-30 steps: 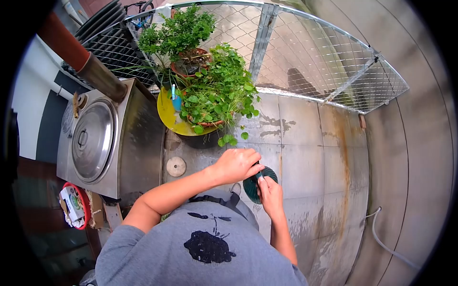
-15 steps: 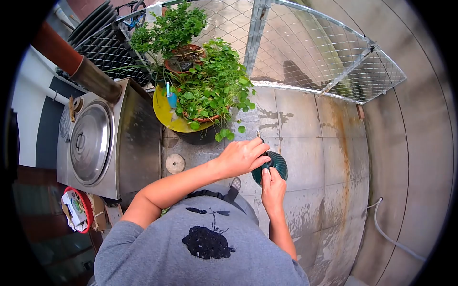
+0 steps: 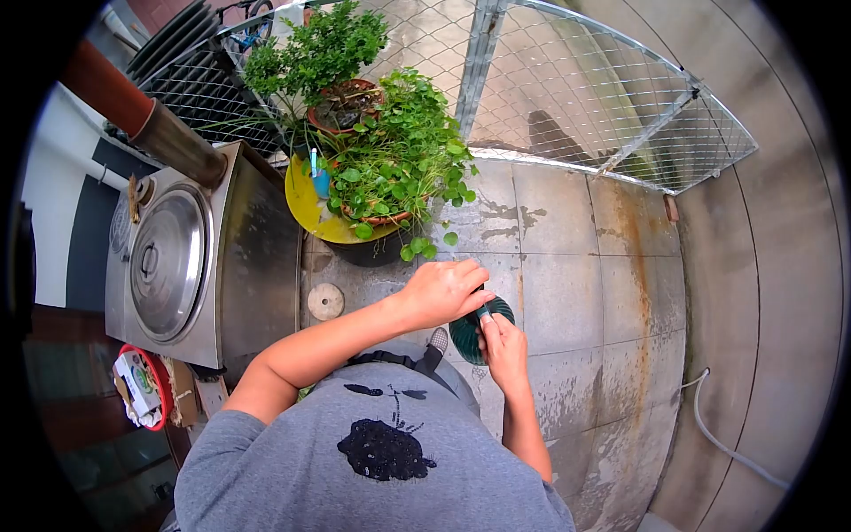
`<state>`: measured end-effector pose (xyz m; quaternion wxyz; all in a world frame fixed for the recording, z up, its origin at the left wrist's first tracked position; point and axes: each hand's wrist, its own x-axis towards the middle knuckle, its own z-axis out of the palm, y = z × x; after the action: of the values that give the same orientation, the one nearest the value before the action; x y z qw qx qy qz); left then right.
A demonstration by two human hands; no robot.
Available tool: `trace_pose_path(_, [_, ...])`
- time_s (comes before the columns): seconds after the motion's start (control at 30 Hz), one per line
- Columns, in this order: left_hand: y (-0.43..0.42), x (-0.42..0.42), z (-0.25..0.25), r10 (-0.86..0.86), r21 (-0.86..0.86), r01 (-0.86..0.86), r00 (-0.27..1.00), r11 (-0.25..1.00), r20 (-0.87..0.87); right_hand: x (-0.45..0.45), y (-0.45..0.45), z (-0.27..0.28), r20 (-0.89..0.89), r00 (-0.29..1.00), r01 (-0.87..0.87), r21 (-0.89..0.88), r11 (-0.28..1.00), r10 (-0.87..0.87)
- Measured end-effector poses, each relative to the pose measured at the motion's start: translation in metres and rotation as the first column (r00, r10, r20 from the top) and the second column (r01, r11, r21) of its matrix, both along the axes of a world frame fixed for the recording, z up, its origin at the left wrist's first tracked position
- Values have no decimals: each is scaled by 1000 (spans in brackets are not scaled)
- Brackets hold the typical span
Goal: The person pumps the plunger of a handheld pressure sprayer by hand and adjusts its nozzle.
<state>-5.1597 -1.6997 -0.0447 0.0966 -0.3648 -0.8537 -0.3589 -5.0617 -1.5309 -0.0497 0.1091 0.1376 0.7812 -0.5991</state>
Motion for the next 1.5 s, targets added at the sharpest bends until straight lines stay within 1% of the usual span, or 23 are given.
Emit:
trace_pose_path(0.03, [-1,0,1,4,5,-4,1000,1000,-1,-1,0,2,14,1000,-15,-8,1000,15])
trace_pose_path(0.13, [-9,4,7,3,-51,-2,1000,999,10,-3,-3,10,26,998,-56,-41,998,57])
trace_pose_path(0.23, [-16,7,17,8,-76,-8,1000,997,-3,-4,-6,13,-17,996,-90,-59,994,89])
trace_pose_path(0.33, [-20,11,32,28,-59,-30,999,998,-31,-5,-8,13,-81,991,-115,-93,989,108])
trace_pose_path(0.43, [-24,12,46,46,-34,-50,994,998,-99,-7,-14,22,-133,985,-129,-154,980,109])
trace_pose_path(0.6, [-29,17,68,59,-8,-60,989,998,-133,-8,-21,25,-252,962,-162,-206,965,107])
trace_pose_path(0.73, [-31,18,69,63,-3,-65,988,998,-142,-8,-23,22,-293,949,-179,-209,961,113])
trace_pose_path(0.83, [-30,15,58,77,-9,-79,987,997,-139,-9,-26,25,-242,965,-150,-197,969,100])
trace_pose_path(0.93, [-28,12,41,86,-54,-90,994,994,-68,-9,-21,22,-145,984,-118,-89,989,104])
trace_pose_path(1.03, [-25,10,25,74,-58,-76,996,995,-45,-6,-19,15,-81,995,-59,-37,998,56])
trace_pose_path(1.13, [-19,9,12,39,-36,-40,999,999,-23,-2,-12,12,-49,998,-35,59,998,38])
trace_pose_path(1.23, [-14,10,12,16,-2,-16,1000,1000,0,1,-6,7,-79,997,23,129,991,-13])
trace_pose_path(1.33, [-9,12,17,14,-12,-13,999,1000,41,3,-2,0,-141,989,74,165,983,-51])
trace_pose_path(1.5, [1,11,21,28,45,-28,1000,999,10,7,-4,2,-230,970,142,255,956,-83])
